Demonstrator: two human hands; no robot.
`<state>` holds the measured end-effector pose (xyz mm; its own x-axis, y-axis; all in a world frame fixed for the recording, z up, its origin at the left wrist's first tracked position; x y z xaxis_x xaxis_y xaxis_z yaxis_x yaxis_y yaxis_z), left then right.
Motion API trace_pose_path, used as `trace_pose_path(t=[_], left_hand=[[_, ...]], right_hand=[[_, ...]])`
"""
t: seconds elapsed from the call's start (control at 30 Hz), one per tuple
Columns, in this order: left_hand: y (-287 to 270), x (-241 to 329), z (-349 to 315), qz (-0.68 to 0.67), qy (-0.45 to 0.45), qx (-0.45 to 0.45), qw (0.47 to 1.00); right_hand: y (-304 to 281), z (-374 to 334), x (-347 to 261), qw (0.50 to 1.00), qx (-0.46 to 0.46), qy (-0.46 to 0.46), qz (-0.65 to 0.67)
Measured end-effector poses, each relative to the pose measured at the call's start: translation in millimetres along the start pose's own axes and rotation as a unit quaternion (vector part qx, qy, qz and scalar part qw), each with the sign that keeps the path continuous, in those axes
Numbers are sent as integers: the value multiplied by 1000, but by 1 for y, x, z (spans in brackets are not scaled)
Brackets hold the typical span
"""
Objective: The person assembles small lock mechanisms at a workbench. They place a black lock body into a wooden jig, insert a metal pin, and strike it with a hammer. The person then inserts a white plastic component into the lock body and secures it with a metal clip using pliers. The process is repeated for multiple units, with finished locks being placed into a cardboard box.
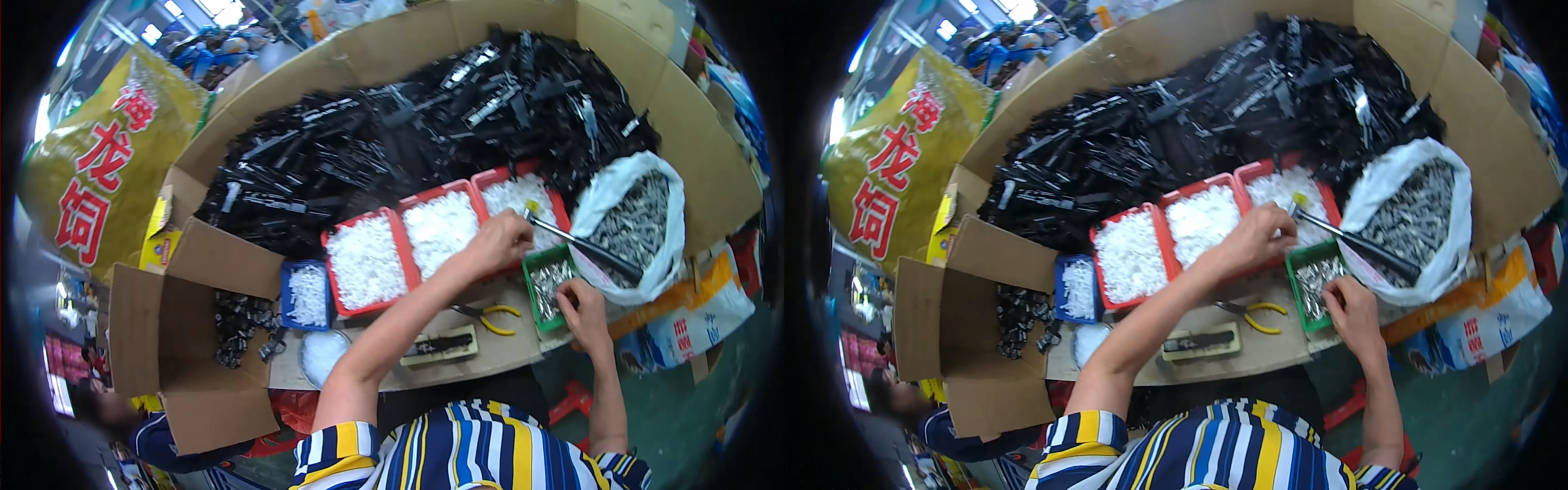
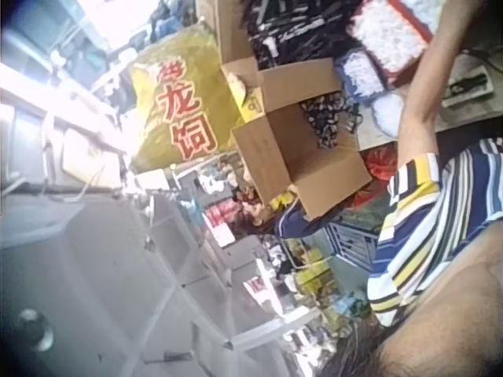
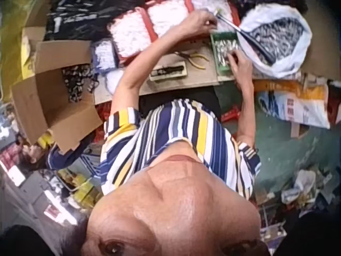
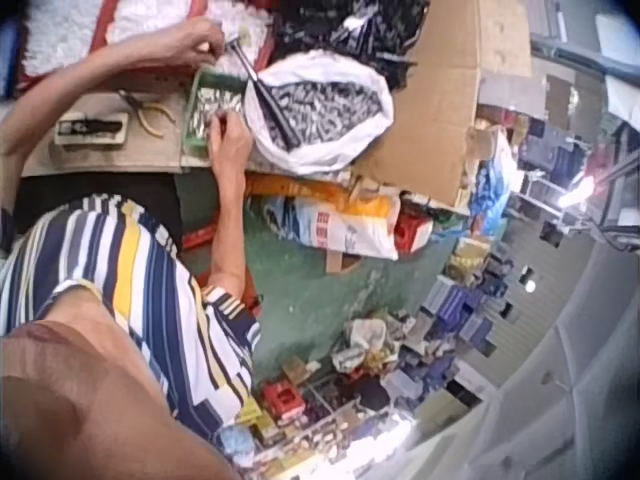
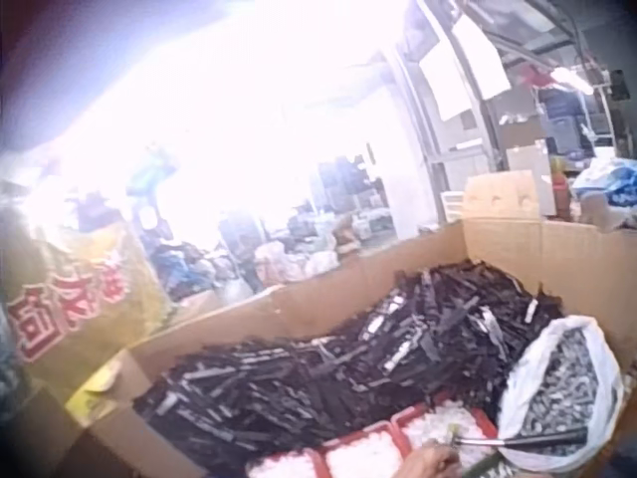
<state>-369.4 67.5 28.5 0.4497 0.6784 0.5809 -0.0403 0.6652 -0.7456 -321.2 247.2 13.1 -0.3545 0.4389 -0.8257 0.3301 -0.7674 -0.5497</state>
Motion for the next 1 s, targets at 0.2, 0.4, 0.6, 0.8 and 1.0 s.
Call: trace_pose_path(t=[0.2, 0.4, 0.6, 0.8, 1.0], left_hand=[[-7, 28, -36, -265, -110, -53, 956], [3, 37, -80, -532, -184, -8, 826], [-1, 34, -115, -569, -232, 70, 786], [-1, 30, -132, -598, -241, 109, 757], [5, 32, -139, -647, -248, 121, 711]], right_hand=[[-10, 10, -53, 982, 56, -56, 173], [18, 16, -82, 964, 24, -102, 244], [35, 10, -97, 949, 31, -116, 291], [47, 5, -99, 938, 32, -108, 327], [52, 2, -97, 927, 44, -94, 362]])
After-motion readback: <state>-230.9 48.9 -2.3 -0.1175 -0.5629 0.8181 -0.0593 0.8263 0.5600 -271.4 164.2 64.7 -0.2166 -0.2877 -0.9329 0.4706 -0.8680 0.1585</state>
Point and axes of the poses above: each hand's wrist, its own z-axis towards the middle knuckle, its own y-axis out of the palm, x = y × z, the point moved 10 cm from there along z, towards the middle knuckle, and after that the axes turned 7 degrees about z, right-handed, at the moved point
